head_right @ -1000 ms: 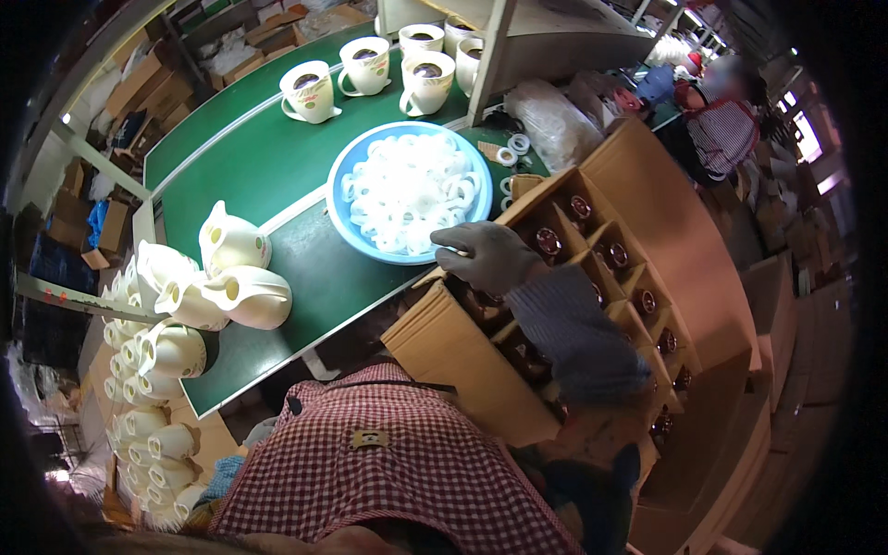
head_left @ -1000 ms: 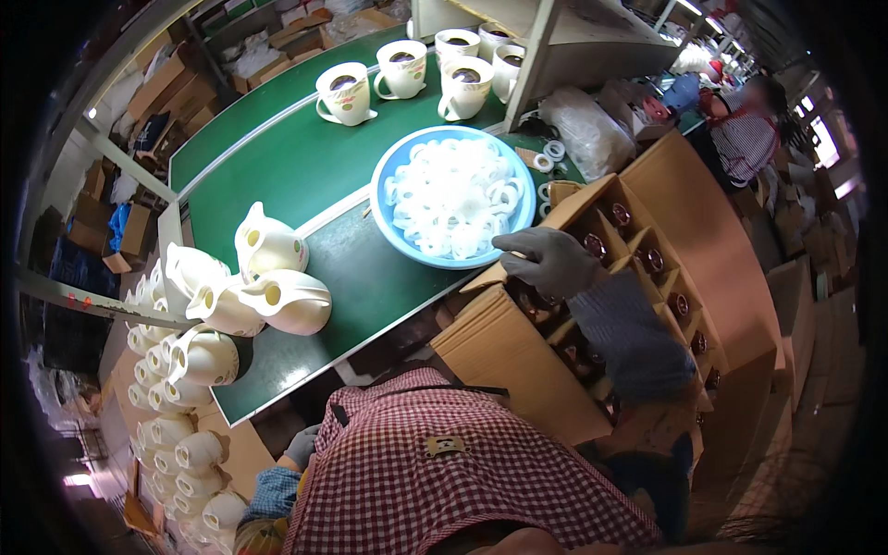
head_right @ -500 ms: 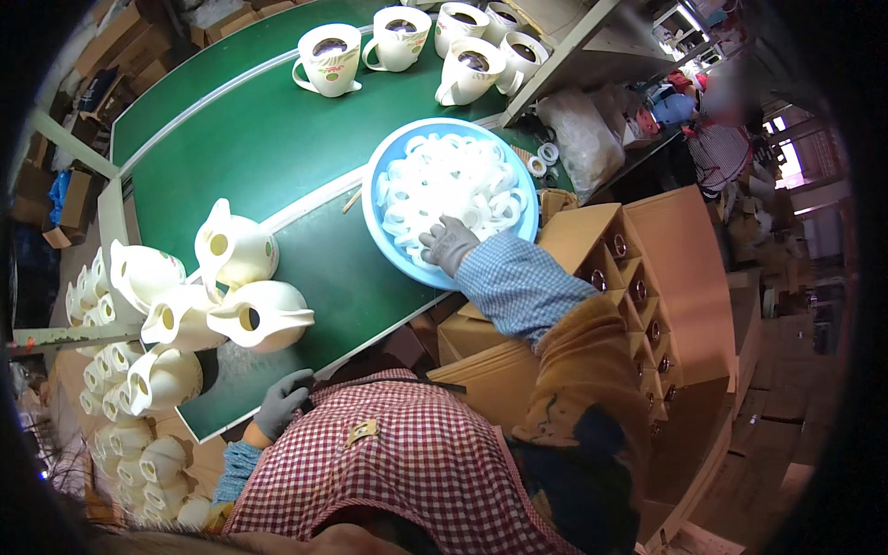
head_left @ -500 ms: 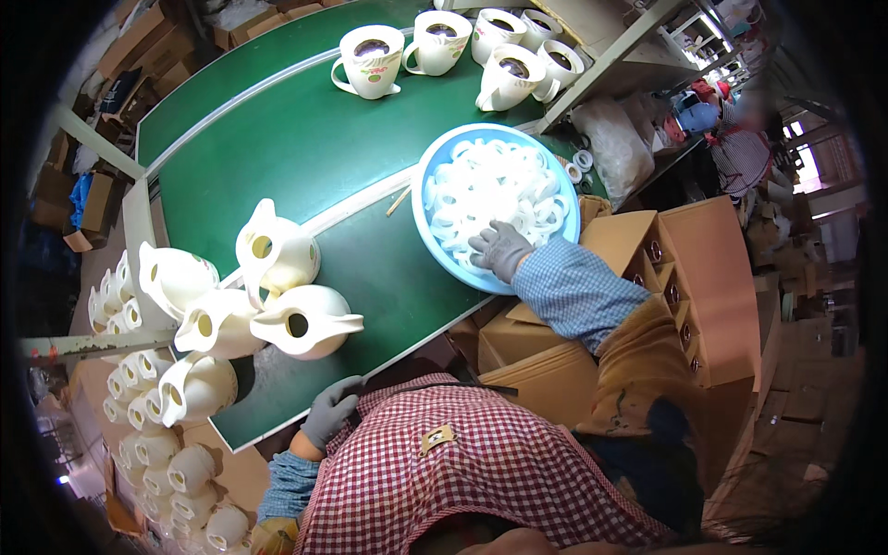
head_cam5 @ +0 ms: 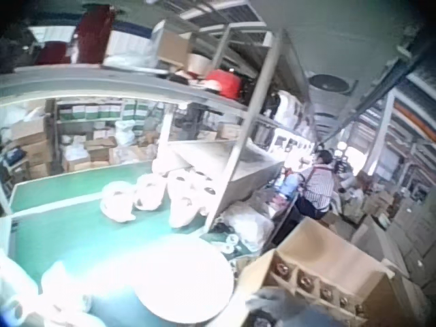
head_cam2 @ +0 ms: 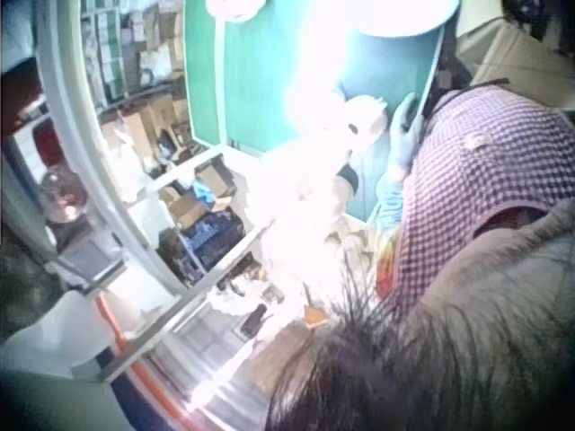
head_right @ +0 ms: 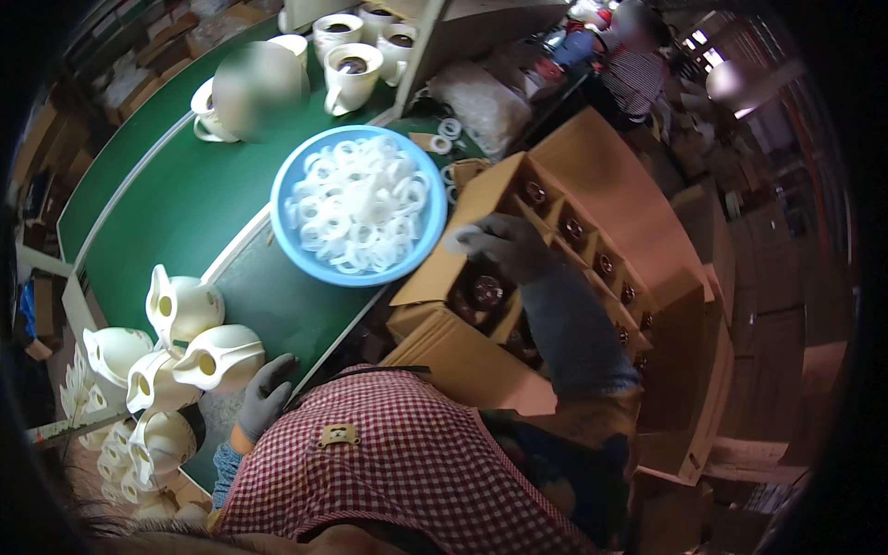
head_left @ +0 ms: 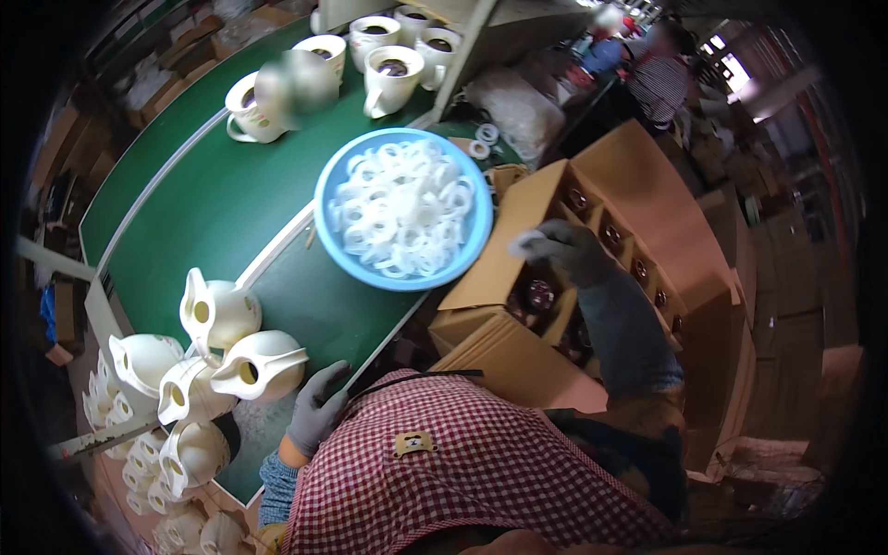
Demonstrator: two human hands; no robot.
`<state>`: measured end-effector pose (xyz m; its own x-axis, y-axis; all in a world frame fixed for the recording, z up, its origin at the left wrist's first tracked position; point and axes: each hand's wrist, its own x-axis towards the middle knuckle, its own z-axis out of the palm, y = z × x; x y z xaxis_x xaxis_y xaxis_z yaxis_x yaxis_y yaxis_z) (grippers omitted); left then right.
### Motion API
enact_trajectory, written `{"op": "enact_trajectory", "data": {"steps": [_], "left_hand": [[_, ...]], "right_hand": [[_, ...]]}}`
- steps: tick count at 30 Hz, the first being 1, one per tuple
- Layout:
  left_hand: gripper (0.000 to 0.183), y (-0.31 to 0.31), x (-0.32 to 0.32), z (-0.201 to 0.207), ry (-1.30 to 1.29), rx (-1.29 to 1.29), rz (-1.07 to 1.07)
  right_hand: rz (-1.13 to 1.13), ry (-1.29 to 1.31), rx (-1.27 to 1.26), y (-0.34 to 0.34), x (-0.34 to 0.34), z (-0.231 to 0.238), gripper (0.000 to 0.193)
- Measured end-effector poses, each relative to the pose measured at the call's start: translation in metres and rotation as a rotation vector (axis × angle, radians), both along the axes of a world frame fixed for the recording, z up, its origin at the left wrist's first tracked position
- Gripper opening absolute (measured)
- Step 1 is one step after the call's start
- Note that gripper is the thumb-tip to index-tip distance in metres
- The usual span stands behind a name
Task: The person inserts small circular inserts into the openings of white ceramic pitchers. They pick up each pitcher, place an insert inside, and set the pitcher on a green work surface. The person repeats this process for multiple pitchers.
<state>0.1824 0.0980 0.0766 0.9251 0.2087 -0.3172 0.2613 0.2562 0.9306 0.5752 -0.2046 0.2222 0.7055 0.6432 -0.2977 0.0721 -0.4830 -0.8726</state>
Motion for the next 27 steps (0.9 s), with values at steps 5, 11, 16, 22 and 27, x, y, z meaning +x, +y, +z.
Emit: {"op": "enact_trajectory", "data": {"steps": [5, 11, 16, 22, 27], "left_hand": [[0.053, -0.026, 0.034, 0.023, 0.013, 0.068, -0.17], [0.051, -0.061, 0.095, 0.046, -0.29, 0.362, -0.388], [0.055, -0.074, 0.118, 0.069, -0.247, 0.19, -0.455], [0.06, -0.119, 0.136, 0.105, -0.358, -0.561, -0.235], [0.089, -0.136, 0.16, 0.178, -0.374, 0.794, -0.413]], "right_hand": [[0.373, -0.122, -0.037, -0.109, -0.033, -0.023, 0.031], [0.488, -0.409, -0.554, -0.067, -0.055, -0.027, 0.031], [0.248, -0.651, -0.122, -0.106, -0.048, 0.012, 0.026], [0.285, -0.563, 0.498, -0.124, -0.054, 0.092, 0.018], [0.458, -0.324, 0.624, -0.048, -0.091, 0.042, 0.021]]}}
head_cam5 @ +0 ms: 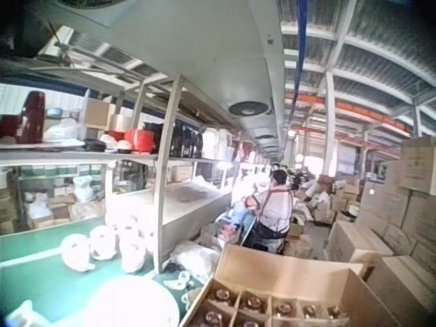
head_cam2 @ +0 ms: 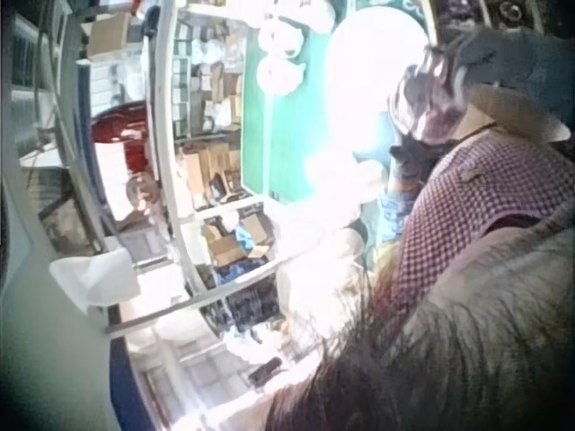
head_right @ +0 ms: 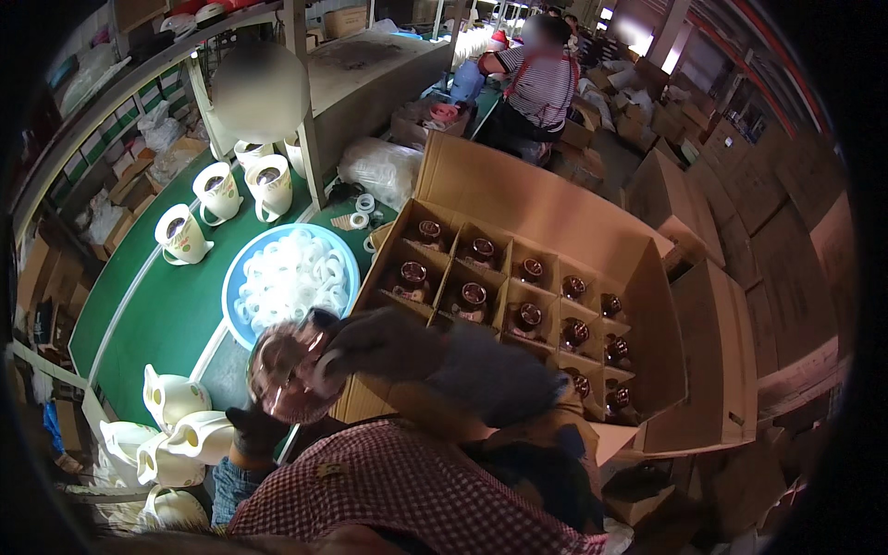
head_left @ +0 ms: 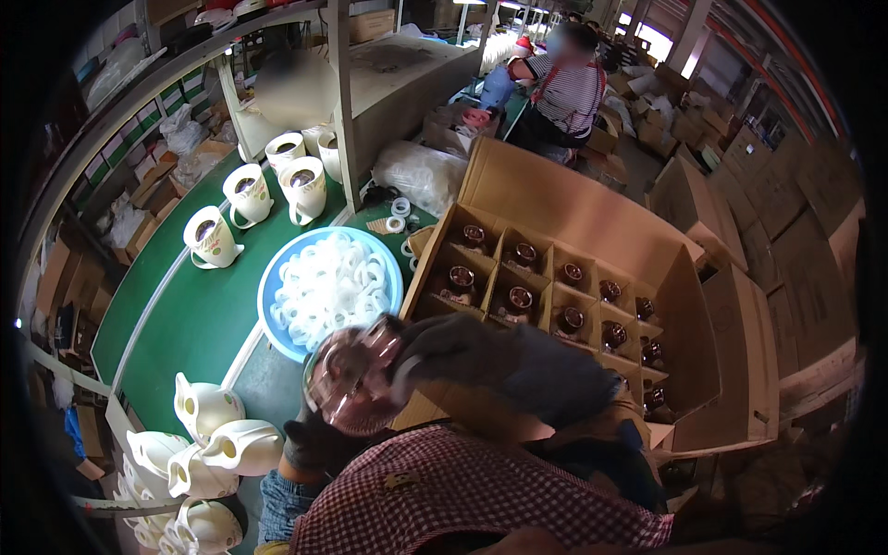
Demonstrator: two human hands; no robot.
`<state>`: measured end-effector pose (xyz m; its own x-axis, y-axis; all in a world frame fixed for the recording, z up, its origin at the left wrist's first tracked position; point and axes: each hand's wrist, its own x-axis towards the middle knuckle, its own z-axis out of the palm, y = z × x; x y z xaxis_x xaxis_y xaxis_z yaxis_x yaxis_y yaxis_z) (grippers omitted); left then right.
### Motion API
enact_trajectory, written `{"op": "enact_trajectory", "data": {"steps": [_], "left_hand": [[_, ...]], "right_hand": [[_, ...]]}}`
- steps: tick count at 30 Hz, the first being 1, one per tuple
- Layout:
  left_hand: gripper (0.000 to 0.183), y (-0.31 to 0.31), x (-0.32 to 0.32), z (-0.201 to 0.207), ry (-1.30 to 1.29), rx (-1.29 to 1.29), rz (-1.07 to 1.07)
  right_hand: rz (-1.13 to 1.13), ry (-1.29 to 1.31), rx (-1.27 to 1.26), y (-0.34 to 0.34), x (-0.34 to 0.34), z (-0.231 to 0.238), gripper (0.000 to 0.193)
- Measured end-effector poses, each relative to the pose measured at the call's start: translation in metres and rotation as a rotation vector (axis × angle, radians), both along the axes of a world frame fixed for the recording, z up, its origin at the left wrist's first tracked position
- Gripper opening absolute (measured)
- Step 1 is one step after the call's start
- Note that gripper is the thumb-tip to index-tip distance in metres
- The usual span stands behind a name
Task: The person inserts small circular inserts into the openings of white ceramic pitchers. They pick up each pitcher, place an insert inside, and set the pitcher on a green work surface. The person repeats this process for multiple pitchers.
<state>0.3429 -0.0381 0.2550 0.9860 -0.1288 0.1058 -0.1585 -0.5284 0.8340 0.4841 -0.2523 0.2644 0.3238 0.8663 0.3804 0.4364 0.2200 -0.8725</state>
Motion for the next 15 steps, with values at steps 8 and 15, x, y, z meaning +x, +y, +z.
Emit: {"op": "enact_trajectory", "data": {"steps": [8, 15], "left_hand": [[0.097, 0.058, -0.117, -0.109, 0.163, -1.599, -0.076], [0.103, 0.115, -0.195, -0.171, 0.138, -1.584, 0.252]], "right_hand": [[0.145, 0.135, -0.003, 0.099, -0.083, -0.056, 0.031], [-0.138, 0.74, -0.064, 0.132, -0.067, -0.072, 0.032]]}}
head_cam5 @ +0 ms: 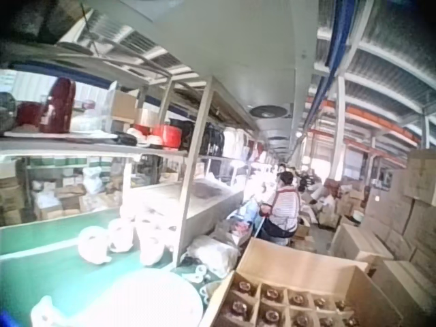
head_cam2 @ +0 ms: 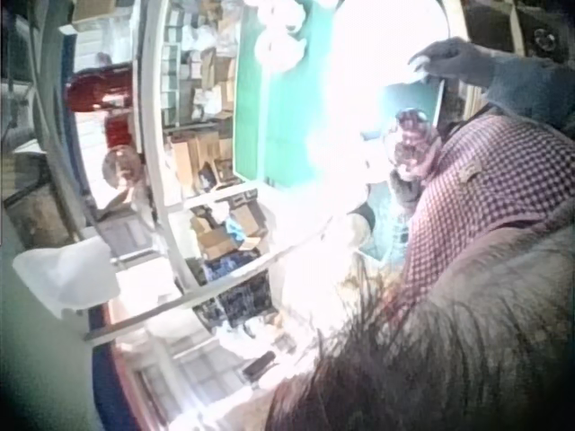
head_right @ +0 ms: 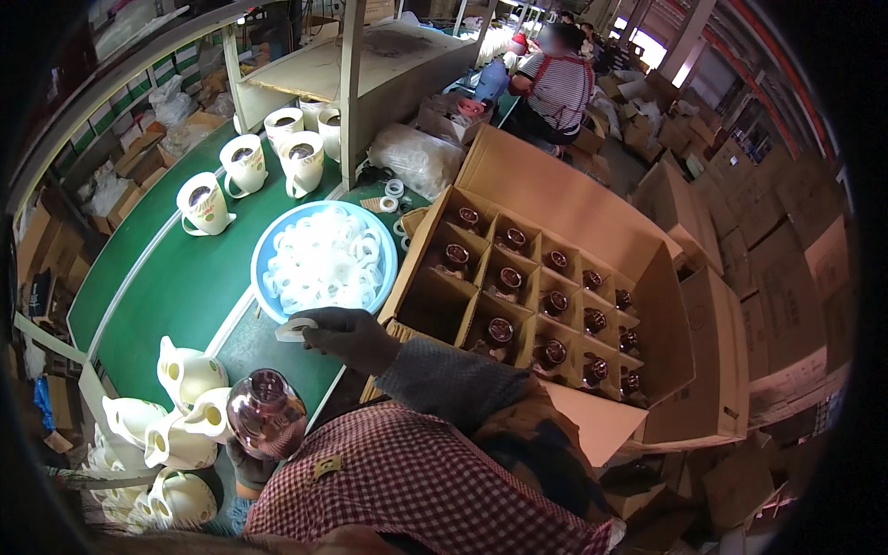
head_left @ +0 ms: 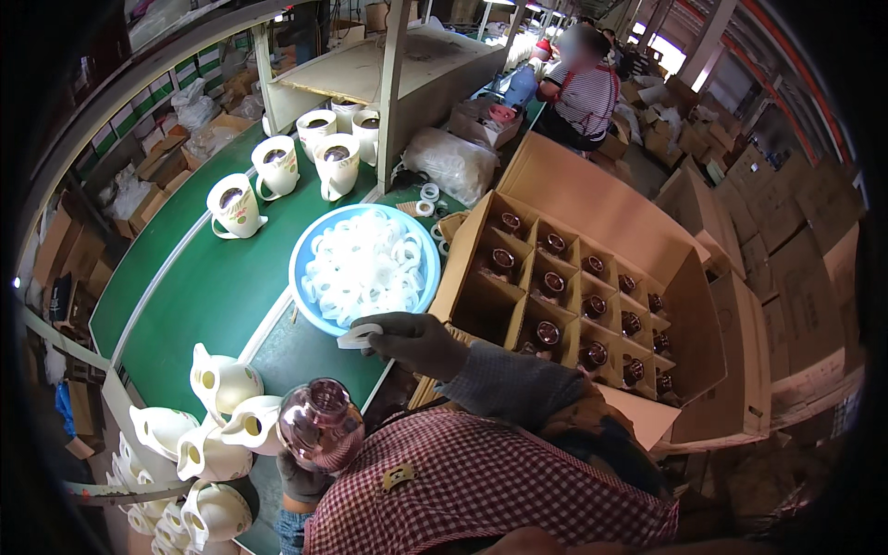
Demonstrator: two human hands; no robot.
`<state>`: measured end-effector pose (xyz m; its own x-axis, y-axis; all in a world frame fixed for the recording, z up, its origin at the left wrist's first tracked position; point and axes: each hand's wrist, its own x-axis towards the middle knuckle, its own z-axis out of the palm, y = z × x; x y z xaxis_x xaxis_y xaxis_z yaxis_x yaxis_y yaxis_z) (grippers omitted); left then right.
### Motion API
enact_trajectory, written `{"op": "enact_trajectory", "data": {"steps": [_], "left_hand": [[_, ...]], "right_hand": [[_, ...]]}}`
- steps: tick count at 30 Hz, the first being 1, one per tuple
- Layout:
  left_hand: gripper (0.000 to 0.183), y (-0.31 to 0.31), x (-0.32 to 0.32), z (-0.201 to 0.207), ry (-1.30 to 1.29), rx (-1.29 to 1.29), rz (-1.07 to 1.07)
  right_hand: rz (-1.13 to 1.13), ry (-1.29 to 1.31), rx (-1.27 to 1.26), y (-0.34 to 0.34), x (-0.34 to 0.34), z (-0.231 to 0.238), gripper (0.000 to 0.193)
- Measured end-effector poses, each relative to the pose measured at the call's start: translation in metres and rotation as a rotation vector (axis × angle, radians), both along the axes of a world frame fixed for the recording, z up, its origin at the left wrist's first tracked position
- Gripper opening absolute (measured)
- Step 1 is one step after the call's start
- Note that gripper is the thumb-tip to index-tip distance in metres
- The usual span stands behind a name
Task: The person inserts small circular inserts into the openings of white ceramic pitchers. They pick up each pitcher, place an insert inside, and set the pitcher on a green work surface. The person repeats this process for multiple pitchers.
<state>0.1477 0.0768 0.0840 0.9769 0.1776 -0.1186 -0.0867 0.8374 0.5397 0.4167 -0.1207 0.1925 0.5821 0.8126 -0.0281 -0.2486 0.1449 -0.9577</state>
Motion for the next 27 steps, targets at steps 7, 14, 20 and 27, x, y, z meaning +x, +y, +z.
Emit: {"op": "enact_trajectory", "data": {"steps": [7, 14, 20, 27], "left_hand": [[0.089, -0.003, 0.007, 0.021, 0.03, -0.106, -0.081], [0.086, -0.005, 0.018, 0.034, 0.126, -0.184, -0.052], [0.077, -0.007, 0.033, 0.025, -0.04, -0.228, -0.1], [0.078, -0.011, 0.038, 0.029, -0.046, -0.185, -0.08]], "right_hand": [[0.235, -0.312, 0.079, 0.022, -0.034, -0.015, 0.038], [0.144, -0.9, 0.177, 0.022, -0.036, -0.012, 0.036], [0.169, -1.018, 0.225, 0.015, -0.027, -0.023, 0.039], [0.181, -1.112, 0.106, 0.007, -0.016, -0.011, 0.045]]}}
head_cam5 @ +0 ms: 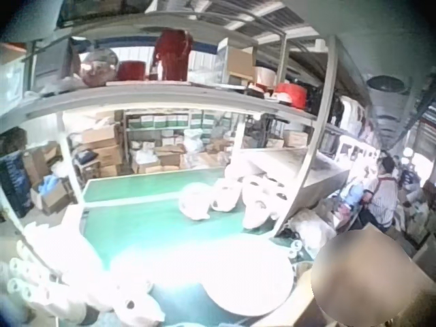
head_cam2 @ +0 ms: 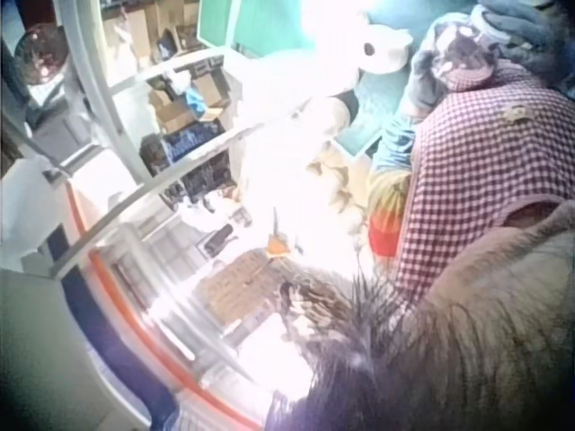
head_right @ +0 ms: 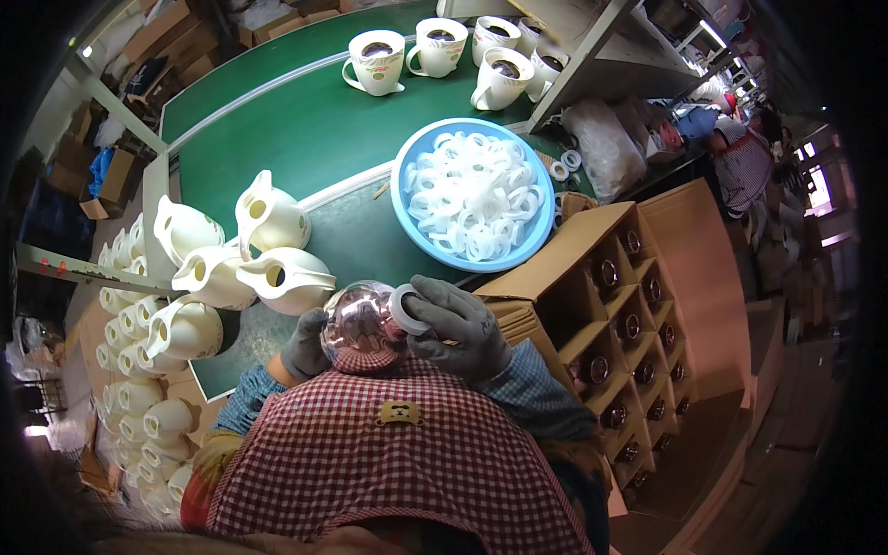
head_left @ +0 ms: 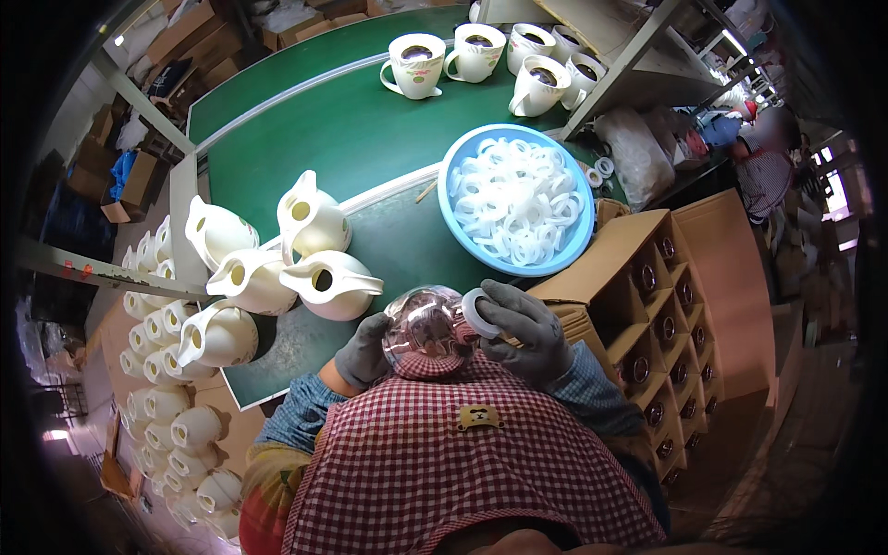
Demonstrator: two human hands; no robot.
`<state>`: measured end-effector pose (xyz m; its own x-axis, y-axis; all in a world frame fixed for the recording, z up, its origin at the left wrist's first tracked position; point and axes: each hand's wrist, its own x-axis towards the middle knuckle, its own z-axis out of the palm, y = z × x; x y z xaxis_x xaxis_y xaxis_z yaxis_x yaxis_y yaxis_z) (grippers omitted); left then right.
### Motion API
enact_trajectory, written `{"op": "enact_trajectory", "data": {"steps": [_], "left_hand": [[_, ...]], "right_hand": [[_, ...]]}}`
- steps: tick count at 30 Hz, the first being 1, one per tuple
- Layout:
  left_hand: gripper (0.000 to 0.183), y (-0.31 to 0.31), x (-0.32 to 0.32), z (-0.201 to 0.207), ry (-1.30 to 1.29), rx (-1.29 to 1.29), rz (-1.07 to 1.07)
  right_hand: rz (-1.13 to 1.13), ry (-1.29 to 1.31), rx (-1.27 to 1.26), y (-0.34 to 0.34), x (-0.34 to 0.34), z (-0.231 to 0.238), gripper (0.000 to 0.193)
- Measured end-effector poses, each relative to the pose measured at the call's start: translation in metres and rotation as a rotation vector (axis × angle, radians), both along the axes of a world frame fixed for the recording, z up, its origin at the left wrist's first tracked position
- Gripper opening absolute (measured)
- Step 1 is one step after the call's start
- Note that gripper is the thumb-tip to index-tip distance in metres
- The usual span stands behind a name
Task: The person inserts small circular inserts into the openings of white ceramic pitchers. They pick up each pitcher, place an insert inside, and set the pitcher on a green work surface. The person repeats this process for multiple pitchers.
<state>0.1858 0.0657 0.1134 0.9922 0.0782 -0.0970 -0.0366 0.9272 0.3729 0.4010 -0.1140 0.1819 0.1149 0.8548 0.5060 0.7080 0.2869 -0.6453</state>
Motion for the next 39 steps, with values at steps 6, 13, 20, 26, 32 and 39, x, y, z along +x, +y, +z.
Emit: {"op": "enact_trajectory", "data": {"steps": [6, 13, 20, 26, 32, 39], "left_hand": [[0.08, 0.008, 0.01, -0.03, 0.038, -0.069, -0.091], [0.073, 0.007, 0.014, -0.069, 0.062, -0.254, -0.146], [0.078, 0.006, 0.013, -0.039, 0.067, -0.173, -0.042], [0.087, -0.001, 0.005, -0.004, 0.082, -0.01, 0.064], [0.084, -0.007, -0.016, -0.009, 0.076, -0.01, 0.191], [0.074, 0.01, -0.107, -0.056, 0.177, 0.43, 0.349]], "right_hand": [[0.187, 0.092, -0.053, 0.003, 0.028, 0.01, 0.04], [0.252, -0.031, -0.188, 0.008, 0.021, 0.019, 0.051], [0.304, 0.49, -0.312, 0.007, 0.006, 0.005, 0.091], [0.289, 0.401, -0.41, 0.019, 0.007, -0.013, 0.097], [0.257, 0.168, -0.366, 0.032, -0.01, -0.017, 0.1], [0.103, 0.463, -0.436, 0.107, 0.005, -0.033, 0.085]]}}
